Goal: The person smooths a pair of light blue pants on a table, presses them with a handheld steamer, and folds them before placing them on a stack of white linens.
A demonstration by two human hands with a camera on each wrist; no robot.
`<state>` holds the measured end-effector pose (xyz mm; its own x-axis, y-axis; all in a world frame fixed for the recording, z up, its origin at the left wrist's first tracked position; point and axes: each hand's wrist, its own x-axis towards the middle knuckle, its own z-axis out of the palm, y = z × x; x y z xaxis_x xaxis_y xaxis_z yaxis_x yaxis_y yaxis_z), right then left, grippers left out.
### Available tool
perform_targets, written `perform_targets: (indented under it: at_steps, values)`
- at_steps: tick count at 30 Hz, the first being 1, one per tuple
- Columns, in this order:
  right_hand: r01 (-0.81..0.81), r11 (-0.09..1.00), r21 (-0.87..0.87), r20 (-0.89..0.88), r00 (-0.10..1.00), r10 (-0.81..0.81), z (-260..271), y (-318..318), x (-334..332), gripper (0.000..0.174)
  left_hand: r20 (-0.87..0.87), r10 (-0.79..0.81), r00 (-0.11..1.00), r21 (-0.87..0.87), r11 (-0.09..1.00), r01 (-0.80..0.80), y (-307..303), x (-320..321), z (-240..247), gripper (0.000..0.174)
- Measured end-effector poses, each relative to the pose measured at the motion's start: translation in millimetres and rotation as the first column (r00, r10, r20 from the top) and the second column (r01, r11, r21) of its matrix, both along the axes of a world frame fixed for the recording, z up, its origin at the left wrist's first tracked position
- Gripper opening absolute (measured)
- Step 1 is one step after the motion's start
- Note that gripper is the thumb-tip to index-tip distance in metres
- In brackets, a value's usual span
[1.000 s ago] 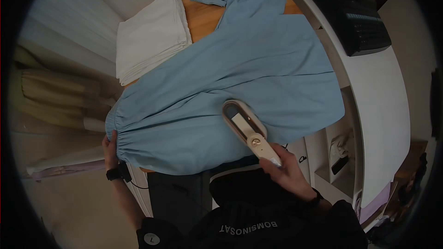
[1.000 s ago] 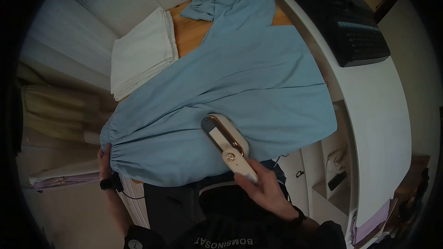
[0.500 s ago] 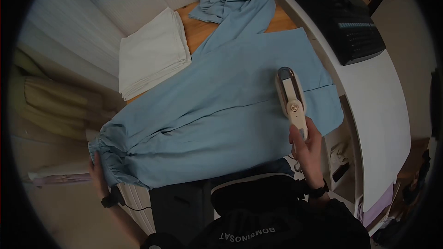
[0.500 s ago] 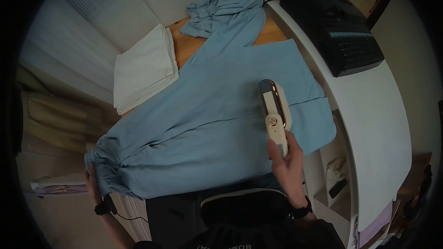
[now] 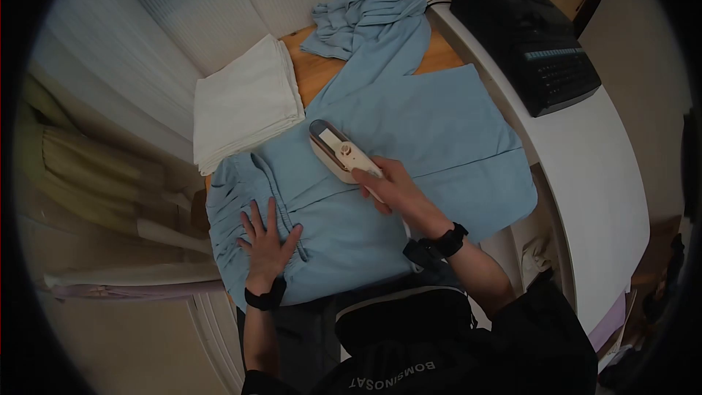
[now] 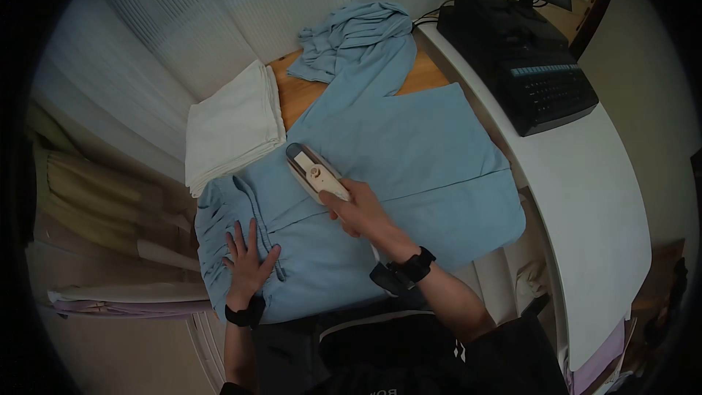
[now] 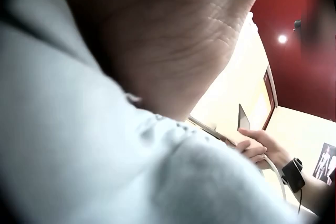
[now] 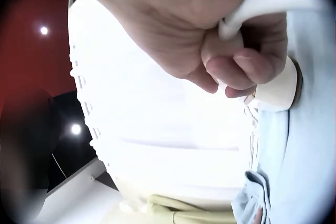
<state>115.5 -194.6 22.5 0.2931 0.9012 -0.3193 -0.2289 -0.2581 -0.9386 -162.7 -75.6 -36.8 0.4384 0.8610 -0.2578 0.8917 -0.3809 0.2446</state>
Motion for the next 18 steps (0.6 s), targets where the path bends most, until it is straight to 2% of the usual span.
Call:
perform_targets:
  at_steps: [2, 4, 5, 6, 7, 10, 11, 13, 14, 16, 18]
  values:
    - [0.069, 0.998, 0.012, 0.047, 0.996, -0.07, 4.6, -21.3, 36.1, 0.037, 0.002, 0.0, 1.0, -0.006, 1.0, 0.0, 3.7, -11.6, 1.7, 0.096]
    - [0.191, 0.982, -0.011, -0.07, 0.979, -0.191, 9.9, -45.5, 66.8, 0.038, 0.001, -0.022, 1.0, 0.027, 0.999, 0.022, 5.1, -21.3, -1.4, 0.096]
    - [0.197, 0.98, -0.017, -0.069, 0.978, -0.198, 8.8, -56.4, 78.8, 0.038, 0.001, -0.029, 1.0, 0.021, 0.999, 0.029, 3.5, -27.2, -2.1, 0.096]
    - [0.278, 0.96, 0.011, 0.024, 0.96, -0.278, 6.7, -67.9, 90.4, 0.038, 0.016, -0.018, 1.0, 0.04, 0.999, 0.017, 0.8, -32.8, -1.5, 0.096]
    - [0.358, 0.932, 0.048, 0.116, 0.925, -0.361, 4.4, -79.8, 101.4, 0.039, 0.031, -0.013, 0.999, 0.059, 0.998, 0.011, -1.5, -38.5, -1.3, 0.095]
    - [0.601, 0.791, 0.116, 0.143, 0.778, -0.612, -11.4, -106.2, 134.3, 0.04, 0.039, -0.004, 0.999, 0.064, 0.998, 0.002, -2.0, -61.0, -7.8, 0.095]
    - [0.61, 0.784, 0.117, 0.148, 0.77, -0.621, -12.3, -111.8, 137.0, 0.04, 0.031, 0.019, 0.999, 0.062, 0.998, -0.021, -2.3, -67.0, -8.5, 0.096]
    - [0.634, 0.764, 0.12, 0.266, 0.721, -0.64, -2.2, -118.8, 138.7, 0.04, 0.027, 0.027, 0.999, 0.046, 0.999, -0.028, -3.4, -72.6, -6.8, 0.096]
    - [0.642, 0.763, 0.067, 0.289, 0.72, -0.631, 2.1, -118.9, 130.7, 0.039, 0.037, 0.051, 0.998, 0.037, 0.998, -0.052, -3.3, -75.1, -7.9, 0.096]
    - [0.578, 0.816, 0.032, 0.286, 0.777, -0.561, 14.4, -121.9, 97.7, 0.038, -0.014, 0.069, 0.998, 0.041, 0.997, -0.068, -2.1, -73.5, 0.0, 0.096]
    - [0.435, 0.9, -0.027, 0.262, 0.872, -0.414, 21.5, -130.3, 59.9, 0.039, -0.024, 0.059, 0.998, 0.055, 0.997, -0.058, -2.6, -76.0, -4.0, 0.096]
